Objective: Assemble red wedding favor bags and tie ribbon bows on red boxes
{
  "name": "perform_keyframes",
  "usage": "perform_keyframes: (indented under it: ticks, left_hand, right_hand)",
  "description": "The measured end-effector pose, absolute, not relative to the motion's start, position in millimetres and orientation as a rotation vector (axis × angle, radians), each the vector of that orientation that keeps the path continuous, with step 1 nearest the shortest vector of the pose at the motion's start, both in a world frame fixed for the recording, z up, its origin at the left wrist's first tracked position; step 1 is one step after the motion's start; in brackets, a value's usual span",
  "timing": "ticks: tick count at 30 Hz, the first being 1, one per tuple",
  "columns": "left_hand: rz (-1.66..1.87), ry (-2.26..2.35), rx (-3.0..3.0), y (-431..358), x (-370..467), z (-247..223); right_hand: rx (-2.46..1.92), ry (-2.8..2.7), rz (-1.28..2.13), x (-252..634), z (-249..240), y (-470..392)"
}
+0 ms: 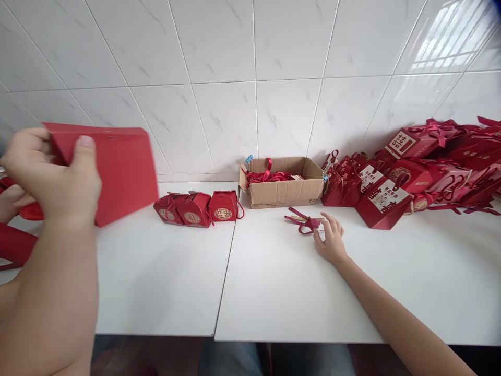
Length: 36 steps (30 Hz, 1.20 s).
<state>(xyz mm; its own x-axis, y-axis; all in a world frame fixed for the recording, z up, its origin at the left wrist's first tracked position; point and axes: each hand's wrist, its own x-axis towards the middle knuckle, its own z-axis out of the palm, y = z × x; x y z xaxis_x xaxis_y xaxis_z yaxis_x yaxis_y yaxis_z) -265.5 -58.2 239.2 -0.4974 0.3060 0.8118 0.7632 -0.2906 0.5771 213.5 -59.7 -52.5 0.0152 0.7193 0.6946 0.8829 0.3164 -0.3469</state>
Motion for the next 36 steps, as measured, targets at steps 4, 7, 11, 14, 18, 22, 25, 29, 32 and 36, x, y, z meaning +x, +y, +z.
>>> perform_keyframes:
  ticks: [4, 7, 11, 14, 18, 22, 25, 29, 32, 36]
  left_hand:
    - [-2.203, -1.634, -1.866, -76.4, -180.9, 220.7]
    - [-2.375, -1.772, -2.234, -79.8, -125.0, 204.9]
    - [-2.361, -1.631, -2.700, -83.3, -74.5, 196.9]
    - [-2.365, -1.549, -2.726, -87.5, -50.9, 194.0]
    - [-2.408, -1.563, -2.564, -87.9, -35.8, 186.0]
    - [-2.238, -1.672, -2.556, -80.0, -38.2, 178.0]
    - [-1.992, -1.745, -2.654, -72.9, -44.6, 174.7]
    - [-1.716, -1.739, -2.704, -65.7, -47.5, 171.4]
    - [-1.661, -1.682, -2.675, -61.8, -44.9, 168.4]
    - [-1.490, -1.790, -2.679, -59.7, -41.5, 165.5]
  right_hand:
    - [-1.362, -1.563, -0.066, 199.1, -25.5, -56.7]
    - [-1.191, -1.419, 0.190, 179.6, 28.1, -53.7]
    - [-0.820, -1.392, 0.693, 161.1, 111.1, -63.8]
    - [-0.583, -1.422, 0.988, 157.0, 144.5, -76.7]
    - [-0.526, -1.392, 1.105, 157.3, 148.1, -79.4]
    - [-0.603, -1.354, 1.082, 157.1, 142.0, -67.3]
    - [-0.630, -1.327, 1.018, 156.2, 141.2, -60.5]
    - [-0.671, -1.281, 0.931, 153.3, 140.8, -57.5]
    - [-0.716, -1.258, 0.897, 148.8, 137.4, -55.1]
    - [-0.834, -1.270, 0.797, 140.8, 129.5, -48.2]
